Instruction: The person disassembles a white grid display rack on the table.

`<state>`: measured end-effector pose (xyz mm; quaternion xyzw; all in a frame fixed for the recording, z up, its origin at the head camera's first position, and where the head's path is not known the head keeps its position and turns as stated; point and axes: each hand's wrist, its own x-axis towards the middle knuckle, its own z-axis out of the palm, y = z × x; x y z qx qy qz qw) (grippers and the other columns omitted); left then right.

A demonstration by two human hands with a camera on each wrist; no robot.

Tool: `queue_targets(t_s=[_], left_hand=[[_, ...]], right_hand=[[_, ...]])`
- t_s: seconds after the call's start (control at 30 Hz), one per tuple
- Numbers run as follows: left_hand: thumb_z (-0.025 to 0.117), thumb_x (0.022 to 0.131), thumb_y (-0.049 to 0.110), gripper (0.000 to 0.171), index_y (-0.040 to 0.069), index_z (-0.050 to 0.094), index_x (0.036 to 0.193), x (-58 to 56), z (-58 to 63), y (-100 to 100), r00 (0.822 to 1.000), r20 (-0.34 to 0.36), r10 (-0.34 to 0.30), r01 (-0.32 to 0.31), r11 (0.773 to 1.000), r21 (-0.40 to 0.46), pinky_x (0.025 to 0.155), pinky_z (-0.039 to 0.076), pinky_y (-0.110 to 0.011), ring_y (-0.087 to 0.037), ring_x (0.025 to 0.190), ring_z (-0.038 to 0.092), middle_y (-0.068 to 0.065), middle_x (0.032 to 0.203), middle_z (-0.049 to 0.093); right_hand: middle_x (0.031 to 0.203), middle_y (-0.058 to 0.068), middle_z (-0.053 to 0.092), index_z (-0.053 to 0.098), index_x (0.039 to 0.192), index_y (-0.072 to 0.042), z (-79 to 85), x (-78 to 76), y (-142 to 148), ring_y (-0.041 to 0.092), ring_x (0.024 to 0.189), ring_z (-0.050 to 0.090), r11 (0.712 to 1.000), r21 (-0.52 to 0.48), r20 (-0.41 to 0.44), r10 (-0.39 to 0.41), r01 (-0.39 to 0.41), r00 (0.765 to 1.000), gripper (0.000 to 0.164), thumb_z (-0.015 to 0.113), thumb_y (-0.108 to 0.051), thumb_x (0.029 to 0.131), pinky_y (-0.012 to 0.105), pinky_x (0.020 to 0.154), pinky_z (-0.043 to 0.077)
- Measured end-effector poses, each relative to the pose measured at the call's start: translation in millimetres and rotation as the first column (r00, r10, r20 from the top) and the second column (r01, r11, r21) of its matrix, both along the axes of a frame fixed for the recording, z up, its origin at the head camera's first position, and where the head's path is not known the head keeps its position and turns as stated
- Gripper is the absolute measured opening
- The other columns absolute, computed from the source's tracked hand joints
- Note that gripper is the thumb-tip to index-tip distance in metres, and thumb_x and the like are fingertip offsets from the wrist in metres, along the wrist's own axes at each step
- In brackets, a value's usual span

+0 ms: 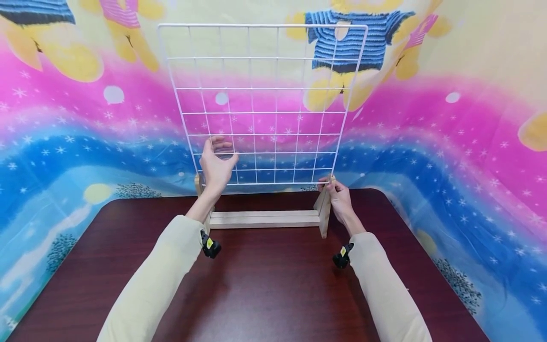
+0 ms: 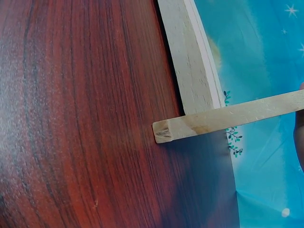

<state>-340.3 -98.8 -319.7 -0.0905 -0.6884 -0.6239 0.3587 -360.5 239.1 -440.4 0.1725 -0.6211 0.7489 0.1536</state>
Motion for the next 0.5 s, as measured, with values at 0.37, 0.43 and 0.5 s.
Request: queue_targets(t_s=[0.37,0.43,0.5], left_hand=[[0.075,0.077,-0.005,0.048,-0.003,0.053,0.119,1.4,6.1,1.6,1.0,0.01,-0.007,0.007,1.0,-0.006,0.082,0.054,-0.042,-0.025,0.095,0.067,-0.014,0.103,0.067],[0.076,0.077,-0.004,0.048,-0.002,0.053,0.119,1.2,7.5,2.1,1.0,0.01,-0.001,0.001,1.0,-0.012,0.082,0.054,-0.041,-0.023,0.094,0.067,-0.013,0.103,0.067],[0.076,0.077,-0.003,0.048,-0.001,0.053,0.119,0.2,8.9,2.1,1.0,0.009,0.003,-0.003,1.0,-0.016,0.082,0.054,-0.039,-0.022,0.095,0.066,-0.012,0.103,0.067]], right_hand=[[0.096,0.016,0.067,0.055,0.11,0.023,1.8,3.6,-2.5,0.029,0.087,0.063,1.0,-0.008,-0.018,-0.001,0.001,1.0,0.052,0.062,-0.024,0.089,0.034,0.086,0.049],[0.095,0.007,0.068,0.05,0.112,0.026,2.8,3.6,-2.8,0.023,0.086,0.064,1.0,-0.003,-0.01,-0.002,0.002,1.0,0.057,0.062,-0.024,0.089,0.037,0.089,0.048],[0.097,0.008,0.068,0.049,0.112,0.028,3.6,3.2,-3.0,0.025,0.088,0.064,1.0,-0.001,-0.005,-0.005,0.005,1.0,0.058,0.061,-0.024,0.09,0.042,0.091,0.047]])
